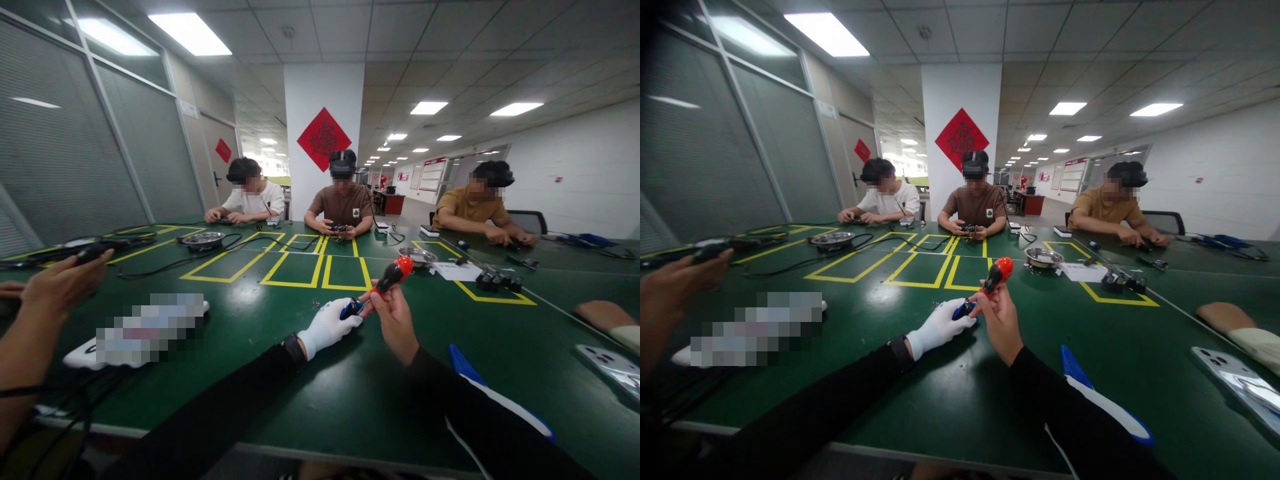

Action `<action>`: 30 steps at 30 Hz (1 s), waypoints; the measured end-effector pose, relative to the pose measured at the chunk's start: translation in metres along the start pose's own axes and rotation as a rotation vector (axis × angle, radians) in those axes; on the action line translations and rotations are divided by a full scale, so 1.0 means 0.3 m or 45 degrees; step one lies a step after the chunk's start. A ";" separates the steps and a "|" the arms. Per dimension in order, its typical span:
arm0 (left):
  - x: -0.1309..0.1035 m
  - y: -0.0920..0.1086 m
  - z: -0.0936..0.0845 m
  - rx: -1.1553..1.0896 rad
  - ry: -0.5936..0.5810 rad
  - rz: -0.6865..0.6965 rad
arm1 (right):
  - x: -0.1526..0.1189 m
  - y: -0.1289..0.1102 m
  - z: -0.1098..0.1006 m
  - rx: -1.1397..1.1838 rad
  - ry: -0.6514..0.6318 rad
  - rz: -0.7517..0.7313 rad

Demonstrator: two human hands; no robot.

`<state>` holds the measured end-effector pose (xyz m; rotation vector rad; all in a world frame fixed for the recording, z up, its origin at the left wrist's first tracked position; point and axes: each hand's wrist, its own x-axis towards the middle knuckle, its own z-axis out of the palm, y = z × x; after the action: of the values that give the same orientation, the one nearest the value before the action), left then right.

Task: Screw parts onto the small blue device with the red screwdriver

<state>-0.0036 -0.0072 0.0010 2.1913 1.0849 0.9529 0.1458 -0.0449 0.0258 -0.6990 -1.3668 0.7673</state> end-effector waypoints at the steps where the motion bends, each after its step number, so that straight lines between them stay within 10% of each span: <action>1: 0.000 0.000 0.000 0.004 0.000 -0.002 | -0.002 -0.001 -0.001 -0.015 0.009 -0.002; 30: 0.000 0.007 -0.004 0.066 -0.022 0.014 | 0.005 -0.022 -0.013 -0.028 -0.016 0.002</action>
<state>-0.0036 -0.0082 0.0031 2.2455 1.1019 0.9185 0.1501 -0.0475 0.0319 -0.7138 -1.3880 0.7604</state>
